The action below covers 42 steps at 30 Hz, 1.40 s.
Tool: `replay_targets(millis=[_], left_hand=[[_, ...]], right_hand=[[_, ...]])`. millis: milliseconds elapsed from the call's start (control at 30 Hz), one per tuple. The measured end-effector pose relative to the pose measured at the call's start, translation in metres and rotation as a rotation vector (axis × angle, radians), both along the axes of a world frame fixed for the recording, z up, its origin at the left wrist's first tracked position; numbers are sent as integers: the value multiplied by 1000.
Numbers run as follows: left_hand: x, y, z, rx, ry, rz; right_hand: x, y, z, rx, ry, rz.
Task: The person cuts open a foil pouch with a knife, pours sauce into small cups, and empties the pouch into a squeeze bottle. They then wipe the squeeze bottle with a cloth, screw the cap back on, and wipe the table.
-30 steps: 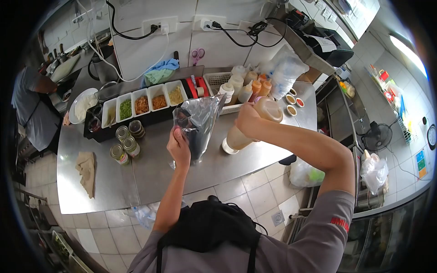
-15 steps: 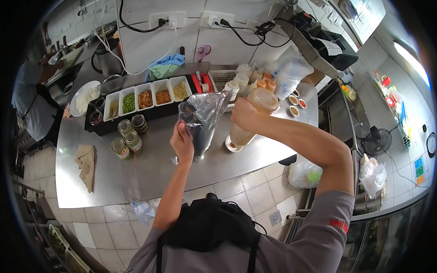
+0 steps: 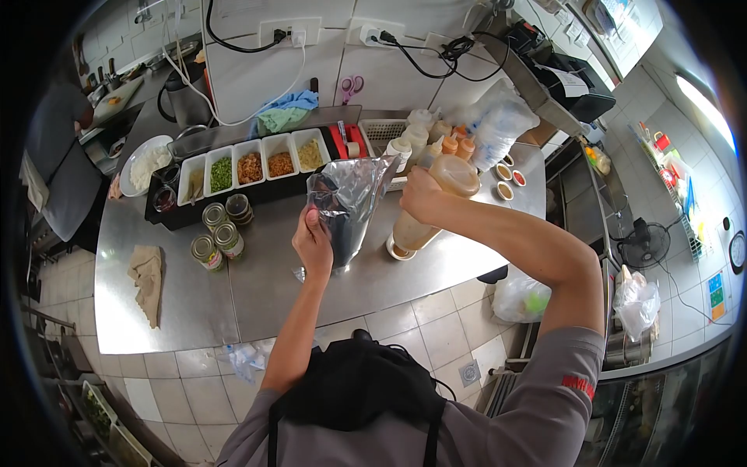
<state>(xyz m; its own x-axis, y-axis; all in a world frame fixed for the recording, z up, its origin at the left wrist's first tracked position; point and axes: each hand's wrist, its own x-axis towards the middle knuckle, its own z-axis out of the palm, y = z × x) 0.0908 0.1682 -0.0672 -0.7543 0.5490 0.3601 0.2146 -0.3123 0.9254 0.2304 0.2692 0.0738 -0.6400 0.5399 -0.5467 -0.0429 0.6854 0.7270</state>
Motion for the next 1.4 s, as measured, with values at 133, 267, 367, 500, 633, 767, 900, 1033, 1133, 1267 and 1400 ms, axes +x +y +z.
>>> replay_targets(millis=[133,267,367,500,633,767,900,1033,1133,1267,1400], left_hand=[[0,0,1,-1,7,9],[0,0,1,1,14,10],[0,0,-1,5,0,1],[0,1,-1,-1,-6,-7],[-1,2,-4,6,-4,-5],[-1,3,-5,5,-8,-9],[-1,3,-5,15,-13,-7],[-1,1,-3,-8,-1,-6],[-1,0,0,-8,-6,-10],[-2,0,1,1,-4,-14],[-1,1,1,24,-17,-4]], right_hand=[[-9,-4,8,-62,-122,-115],[-9,-6,12,-56,-131,-124],[-10,-6,14,-59,-107,-135],[-4,-2,10,-26,-39,-74],[0,3,3,-5,0,-31],[-2,1,5,-18,-26,-23],[-2,3,4,-46,-5,-3],[0,5,0,-50,53,14],[1,7,-3,-67,94,28],[-3,3,2,-54,46,-26],[-5,-4,11,-49,-27,-52]])
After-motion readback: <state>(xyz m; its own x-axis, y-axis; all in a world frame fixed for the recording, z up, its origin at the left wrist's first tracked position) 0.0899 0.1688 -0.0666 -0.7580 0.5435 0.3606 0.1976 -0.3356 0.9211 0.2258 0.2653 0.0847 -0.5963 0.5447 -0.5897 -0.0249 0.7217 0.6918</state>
